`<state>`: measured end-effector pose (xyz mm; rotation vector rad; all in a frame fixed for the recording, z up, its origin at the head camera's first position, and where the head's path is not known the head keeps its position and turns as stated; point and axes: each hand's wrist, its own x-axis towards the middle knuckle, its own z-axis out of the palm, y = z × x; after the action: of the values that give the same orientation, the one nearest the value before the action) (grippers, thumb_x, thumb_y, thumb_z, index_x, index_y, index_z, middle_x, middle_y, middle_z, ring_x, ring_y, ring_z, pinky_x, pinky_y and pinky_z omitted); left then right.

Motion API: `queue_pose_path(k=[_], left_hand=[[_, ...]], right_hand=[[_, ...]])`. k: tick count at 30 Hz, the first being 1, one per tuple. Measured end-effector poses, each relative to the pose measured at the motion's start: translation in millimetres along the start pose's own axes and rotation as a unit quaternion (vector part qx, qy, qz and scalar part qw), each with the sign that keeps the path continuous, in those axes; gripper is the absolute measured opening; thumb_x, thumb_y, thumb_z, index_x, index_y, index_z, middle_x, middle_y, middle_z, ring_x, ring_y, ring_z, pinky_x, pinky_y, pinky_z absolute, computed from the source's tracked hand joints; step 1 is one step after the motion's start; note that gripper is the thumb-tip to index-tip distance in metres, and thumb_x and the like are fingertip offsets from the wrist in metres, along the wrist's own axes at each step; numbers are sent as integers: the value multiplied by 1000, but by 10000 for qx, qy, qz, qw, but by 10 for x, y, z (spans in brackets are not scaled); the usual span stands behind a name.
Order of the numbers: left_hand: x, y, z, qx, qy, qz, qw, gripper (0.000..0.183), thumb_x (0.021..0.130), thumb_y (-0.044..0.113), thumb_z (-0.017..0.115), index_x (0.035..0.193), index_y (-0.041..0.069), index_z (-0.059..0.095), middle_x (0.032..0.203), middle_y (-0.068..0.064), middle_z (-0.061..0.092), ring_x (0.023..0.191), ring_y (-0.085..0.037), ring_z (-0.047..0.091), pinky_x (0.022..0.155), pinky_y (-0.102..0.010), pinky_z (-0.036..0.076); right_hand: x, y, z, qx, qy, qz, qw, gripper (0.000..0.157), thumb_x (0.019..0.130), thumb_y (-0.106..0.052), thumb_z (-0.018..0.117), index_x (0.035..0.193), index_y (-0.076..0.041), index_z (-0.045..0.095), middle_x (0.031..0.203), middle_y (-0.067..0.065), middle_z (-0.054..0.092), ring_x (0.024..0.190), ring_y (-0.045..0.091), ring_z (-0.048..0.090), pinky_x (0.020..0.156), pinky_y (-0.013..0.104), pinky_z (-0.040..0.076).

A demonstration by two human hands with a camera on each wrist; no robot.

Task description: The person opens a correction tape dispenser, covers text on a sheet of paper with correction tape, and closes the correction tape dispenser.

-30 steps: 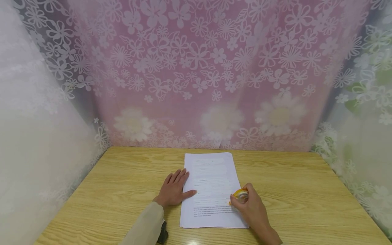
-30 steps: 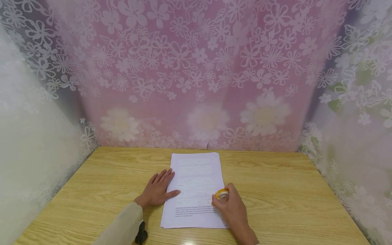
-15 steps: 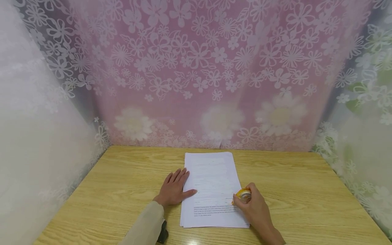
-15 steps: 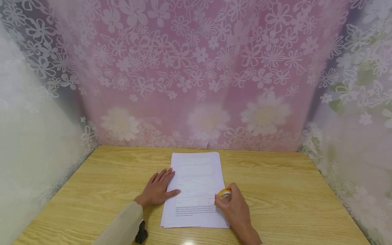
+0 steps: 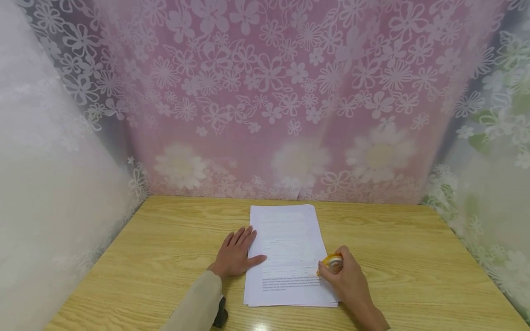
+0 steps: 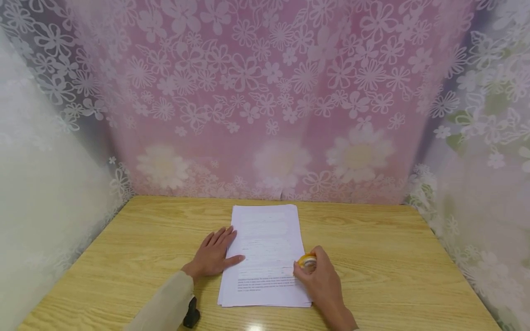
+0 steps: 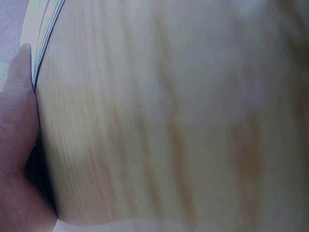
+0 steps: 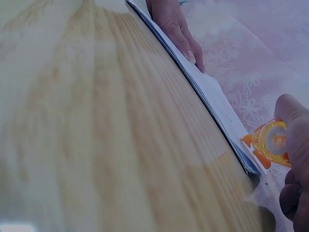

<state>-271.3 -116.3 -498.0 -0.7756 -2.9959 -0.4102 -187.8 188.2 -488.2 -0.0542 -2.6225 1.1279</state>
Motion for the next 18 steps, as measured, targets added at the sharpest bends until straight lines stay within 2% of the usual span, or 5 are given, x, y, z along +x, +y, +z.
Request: queue_pose_path(k=[13, 16, 18], left_hand=[[13, -82, 119, -224, 305, 148, 9992, 86, 89, 68, 44, 148, 7, 34, 153, -10, 29, 141, -31, 21, 111, -50, 14], [10, -71, 110, -290, 332, 161, 9989, 85, 89, 67, 46, 148, 6, 35, 153, -11, 30, 141, -32, 22, 111, -51, 14], [2, -60, 88, -274, 276, 132, 9992, 84, 89, 66, 46, 148, 6, 35, 153, -10, 29, 141, -31, 21, 112, -50, 14]], right_hand=[[14, 30, -36, 108, -93, 98, 9999, 37, 82, -26, 75, 97, -5, 48, 88, 10, 60, 69, 17, 56, 54, 26, 47], [6, 73, -41, 492, -67, 236, 9985, 39, 84, -27, 74, 99, -3, 47, 88, 12, 60, 69, 17, 57, 54, 26, 48], [9, 131, -52, 993, -56, 430, 9941, 40, 87, -27, 72, 102, -2, 44, 88, 14, 59, 67, 17, 58, 53, 26, 49]])
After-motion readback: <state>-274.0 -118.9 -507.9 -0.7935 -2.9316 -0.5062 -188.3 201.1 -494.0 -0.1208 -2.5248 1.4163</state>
